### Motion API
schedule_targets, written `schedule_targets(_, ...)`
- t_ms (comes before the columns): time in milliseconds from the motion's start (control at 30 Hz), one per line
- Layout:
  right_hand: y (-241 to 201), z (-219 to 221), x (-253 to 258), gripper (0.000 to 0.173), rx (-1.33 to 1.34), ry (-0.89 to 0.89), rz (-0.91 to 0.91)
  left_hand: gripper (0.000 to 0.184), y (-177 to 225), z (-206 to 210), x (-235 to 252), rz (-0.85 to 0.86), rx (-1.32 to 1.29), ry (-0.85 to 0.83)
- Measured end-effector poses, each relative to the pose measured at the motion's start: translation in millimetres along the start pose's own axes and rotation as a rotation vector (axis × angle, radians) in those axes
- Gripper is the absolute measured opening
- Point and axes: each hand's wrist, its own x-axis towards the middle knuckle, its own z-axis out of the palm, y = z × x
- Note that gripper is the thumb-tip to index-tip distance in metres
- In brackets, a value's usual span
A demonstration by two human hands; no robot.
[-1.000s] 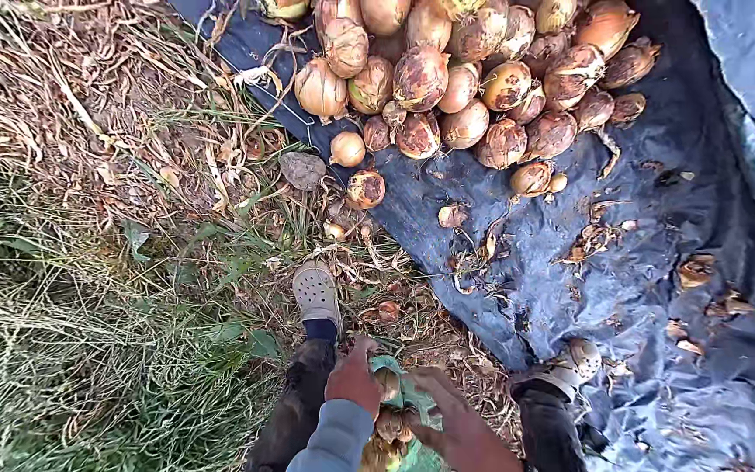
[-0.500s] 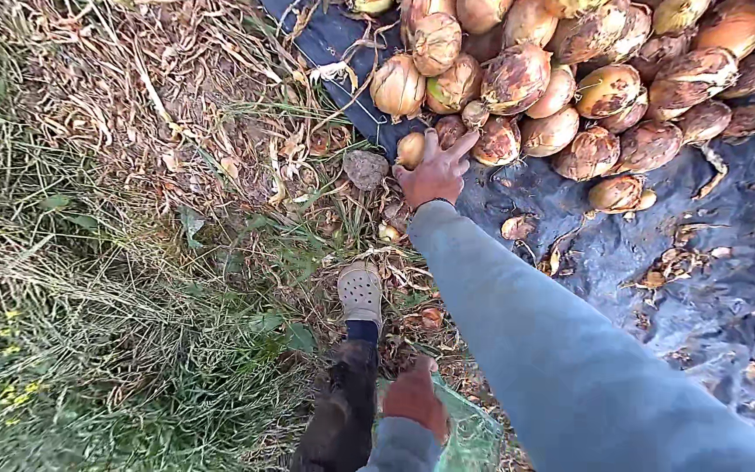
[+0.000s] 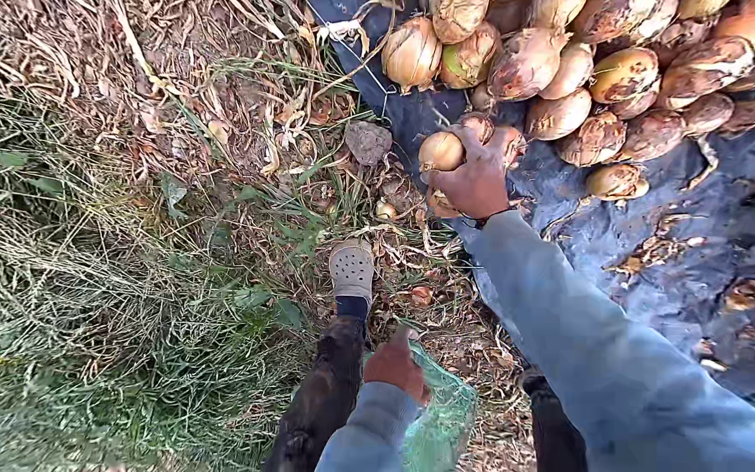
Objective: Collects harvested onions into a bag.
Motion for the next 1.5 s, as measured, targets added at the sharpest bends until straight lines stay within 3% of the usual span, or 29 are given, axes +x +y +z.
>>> schedule_targets(100,22.5,-25.1,-136.8,0.083,0.243,0.114,-0.029,0.046,-4.8,3.2,2.6,-0.006,-0.037,0.058)
schedule_targets(167,39.7,-17.5,-246.2,0.085,0.305,0.169,0.071,0.047,-3.1,1.5,5.4,-0.014,-0.022,0.099)
schedule_targets(200,47.8,-7.6,-298.1,0.083,0.354,0.090,0.140,0.047,-0.9,0.6,7.5,-0.018,-0.017,0.116)
schedule_targets(267,65.1,3.2,-372.1,0.071,0.453,-0.350,0.251,0.047,3.2,5.9,10.0,-0.033,-0.011,0.130)
schedule_targets(300,76.9,7.6,-384.6,0.066,0.457,-0.573,0.248,0.047,5.8,10.7,11.0,-0.037,0.001,0.125)
schedule_targets(333,88.8,10.9,-378.5,0.064,0.427,-0.669,0.215,0.047,10.0,14.2,11.5,-0.034,0.019,0.114)
schedule_targets(367,96.0,6.7,-353.9,0.062,0.358,-0.655,0.198,0.048,13.7,17.5,11.6,-0.032,0.038,0.103)
schedule_targets(467,95.7,-20.3,-213.3,0.074,0.114,-0.272,0.183,0.046,19.2,25.9,10.7,-0.039,0.073,0.087)
schedule_targets(567,74.5,-26.2,-64.9,0.101,0.029,0.035,0.143,0.045,24.0,30.9,11.5,-0.047,0.075,0.081)
schedule_targets(633,53.9,-17.0,9.1,0.111,-0.025,0.080,0.193,0.045,26.6,31.5,10.3,-0.048,0.081,0.085)
schedule_targets(733,31.8,-15.6,67.4,0.114,-0.033,0.120,0.330,0.046,37.6,18.7,11.7,-0.055,0.118,0.086)
schedule_targets(867,50.8,-22.4,61.6,0.113,-0.014,0.018,0.302,0.043,33.0,16.9,7.5,-0.082,0.103,0.099)
schedule_targets(1000,101.7,-30.2,30.6,0.105,0.410,-0.052,0.066,0.042,26.9,15.2,10.8,-0.061,0.068,0.133)
schedule_targets(1100,125.8,-33.3,-50.4,0.084,0.676,-0.085,0.104,0.044,25.9,19.2,13.0,-0.054,0.073,0.125)
schedule_targets(1200,126.0,-32.6,-182.1,0.054,0.979,-0.136,0.204,0.047,26.2,20.1,14.6,-0.047,0.052,0.140)
schedule_targets(1267,129.3,-22.0,-259.9,0.038,0.959,-0.412,0.144,0.047,23.8,18.5,16.7,-0.047,0.048,0.162)
schedule_targets(1300,128.3,-20.2,-279.5,0.036,0.767,-0.571,0.065,0.047,22.1,17.5,17.0,-0.044,0.048,0.171)
schedule_targets(1367,119.4,-22.5,-271.4,0.039,0.393,-0.603,0.030,0.046,21.3,17.4,17.7,-0.043,0.057,0.181)
schedule_targets(1500,99.1,-21.0,-127.8,0.063,0.009,-0.074,0.032,0.045,27.5,24.4,16.2,-0.055,0.084,0.154)
